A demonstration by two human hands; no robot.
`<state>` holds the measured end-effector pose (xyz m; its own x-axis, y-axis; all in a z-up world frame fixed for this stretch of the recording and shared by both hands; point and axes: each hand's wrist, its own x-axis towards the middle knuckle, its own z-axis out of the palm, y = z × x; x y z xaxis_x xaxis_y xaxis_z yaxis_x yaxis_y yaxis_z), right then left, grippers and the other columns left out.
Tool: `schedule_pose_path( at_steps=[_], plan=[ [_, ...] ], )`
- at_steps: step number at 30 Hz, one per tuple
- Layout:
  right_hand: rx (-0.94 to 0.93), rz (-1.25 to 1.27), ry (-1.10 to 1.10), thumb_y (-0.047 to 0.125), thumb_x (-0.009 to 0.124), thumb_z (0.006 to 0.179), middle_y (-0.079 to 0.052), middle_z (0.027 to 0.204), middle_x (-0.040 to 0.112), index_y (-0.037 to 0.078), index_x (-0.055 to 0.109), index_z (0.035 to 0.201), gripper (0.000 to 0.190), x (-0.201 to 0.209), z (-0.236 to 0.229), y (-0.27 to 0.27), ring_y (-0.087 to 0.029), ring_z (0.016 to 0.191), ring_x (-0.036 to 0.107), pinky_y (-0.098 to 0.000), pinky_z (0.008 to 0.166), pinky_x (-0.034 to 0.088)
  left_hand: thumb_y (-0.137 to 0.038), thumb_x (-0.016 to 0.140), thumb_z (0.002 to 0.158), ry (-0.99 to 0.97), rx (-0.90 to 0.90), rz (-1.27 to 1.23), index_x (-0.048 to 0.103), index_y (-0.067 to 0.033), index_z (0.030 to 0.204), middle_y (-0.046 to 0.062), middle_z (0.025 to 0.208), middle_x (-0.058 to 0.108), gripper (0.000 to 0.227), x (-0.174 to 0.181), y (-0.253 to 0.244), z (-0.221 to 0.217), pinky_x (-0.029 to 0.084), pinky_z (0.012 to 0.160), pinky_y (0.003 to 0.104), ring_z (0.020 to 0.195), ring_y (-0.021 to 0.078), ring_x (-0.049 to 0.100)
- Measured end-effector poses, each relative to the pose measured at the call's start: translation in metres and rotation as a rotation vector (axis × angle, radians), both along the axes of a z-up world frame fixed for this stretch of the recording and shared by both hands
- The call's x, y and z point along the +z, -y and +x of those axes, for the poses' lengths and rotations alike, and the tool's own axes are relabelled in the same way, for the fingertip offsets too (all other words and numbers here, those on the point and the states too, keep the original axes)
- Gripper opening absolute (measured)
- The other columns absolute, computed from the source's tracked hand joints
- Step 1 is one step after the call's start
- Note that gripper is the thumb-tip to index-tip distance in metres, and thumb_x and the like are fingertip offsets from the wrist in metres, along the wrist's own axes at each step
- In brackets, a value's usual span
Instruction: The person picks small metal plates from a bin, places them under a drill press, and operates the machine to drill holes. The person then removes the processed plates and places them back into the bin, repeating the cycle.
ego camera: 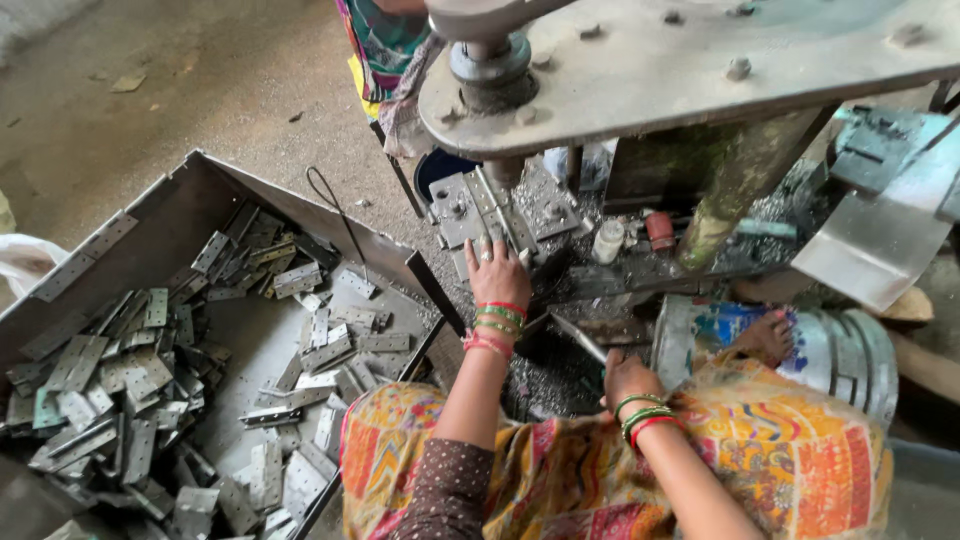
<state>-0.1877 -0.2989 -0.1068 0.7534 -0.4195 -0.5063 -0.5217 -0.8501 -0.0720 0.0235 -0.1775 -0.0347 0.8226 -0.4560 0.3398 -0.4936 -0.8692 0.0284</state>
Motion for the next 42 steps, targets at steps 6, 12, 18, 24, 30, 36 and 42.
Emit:
schedule_pose_path(
  at_steps=[6, 12, 18, 24, 30, 36, 42],
  plan=[
    [0.065, -0.102, 0.235, 0.040, 0.080, 0.085, -0.019, 0.112, 0.067, 0.003, 0.049, 0.124, 0.062, 0.016, -0.001, 0.002, -0.030, 0.097, 0.074, -0.0402, 0.079, 0.061, -0.025, 0.051, 0.097, -0.089, -0.030, 0.013, 0.074, -0.0089, 0.115, 0.015, 0.138, 0.059, 0.033, 0.002, -0.006, -0.007, 0.008, 0.125, 0.058, 0.143, 0.0321, 0.044],
    [0.069, -0.206, 0.272, 0.036, 0.080, 0.086, -0.016, 0.109, 0.065, 0.005, 0.050, 0.119, 0.054, 0.024, -0.004, -0.004, -0.030, 0.093, 0.075, -0.0386, 0.074, 0.062, -0.026, 0.053, 0.103, -0.160, -0.011, 0.032, 0.076, -0.0089, 0.112, 0.015, 0.137, 0.061, 0.030, 0.009, 0.001, 0.011, 0.010, 0.126, 0.056, 0.145, 0.0324, 0.043],
    [0.074, -0.090, 0.102, 0.041, 0.087, 0.077, -0.022, 0.112, 0.063, 0.003, 0.046, 0.123, 0.072, 0.014, -0.004, -0.003, -0.035, 0.097, 0.072, -0.0395, 0.079, 0.060, -0.039, 0.063, 0.085, -0.198, -0.025, 0.087, 0.075, -0.0090, 0.110, 0.013, 0.137, 0.058, 0.041, 0.019, -0.003, 0.008, 0.008, 0.123, 0.055, 0.143, 0.0300, 0.040],
    [0.102, -0.209, 0.412, 0.041, 0.077, 0.087, -0.015, 0.105, 0.068, 0.007, 0.054, 0.114, 0.050, 0.039, -0.007, -0.005, -0.033, 0.092, 0.074, -0.0404, 0.074, 0.062, -0.021, 0.051, 0.087, -0.017, -0.040, 0.004, 0.078, -0.0152, 0.107, 0.011, 0.147, 0.057, 0.034, 0.010, -0.003, 0.027, 0.008, 0.120, 0.059, 0.136, 0.0292, 0.045],
    [0.058, -0.094, 0.087, 0.033, 0.085, 0.081, -0.022, 0.115, 0.061, 0.006, 0.043, 0.130, 0.071, 0.015, 0.001, -0.005, -0.034, 0.095, 0.073, -0.0411, 0.078, 0.061, -0.025, 0.046, 0.101, -0.116, -0.027, 0.074, 0.077, -0.0113, 0.111, 0.010, 0.140, 0.060, 0.035, 0.000, -0.004, 0.049, 0.007, 0.126, 0.058, 0.145, 0.0269, 0.044],
    [0.066, -0.065, 0.219, 0.041, 0.087, 0.076, -0.020, 0.116, 0.064, 0.002, 0.040, 0.131, 0.082, 0.026, -0.007, -0.001, -0.037, 0.099, 0.072, -0.0459, 0.081, 0.061, -0.028, 0.048, 0.098, -0.023, -0.075, 0.018, 0.075, -0.0094, 0.113, 0.009, 0.143, 0.058, 0.037, -0.013, -0.009, 0.038, 0.007, 0.124, 0.058, 0.140, 0.0272, 0.046],
    [0.132, -0.239, 0.339, 0.031, 0.076, 0.091, -0.015, 0.114, 0.067, 0.008, 0.046, 0.134, 0.057, 0.041, -0.003, -0.003, -0.033, 0.094, 0.075, -0.0413, 0.075, 0.064, -0.029, 0.042, 0.101, -0.189, -0.057, 0.085, 0.077, -0.0144, 0.104, 0.006, 0.154, 0.047, 0.038, -0.002, -0.001, 0.054, 0.003, 0.122, 0.059, 0.143, 0.0263, 0.040]
  ],
)
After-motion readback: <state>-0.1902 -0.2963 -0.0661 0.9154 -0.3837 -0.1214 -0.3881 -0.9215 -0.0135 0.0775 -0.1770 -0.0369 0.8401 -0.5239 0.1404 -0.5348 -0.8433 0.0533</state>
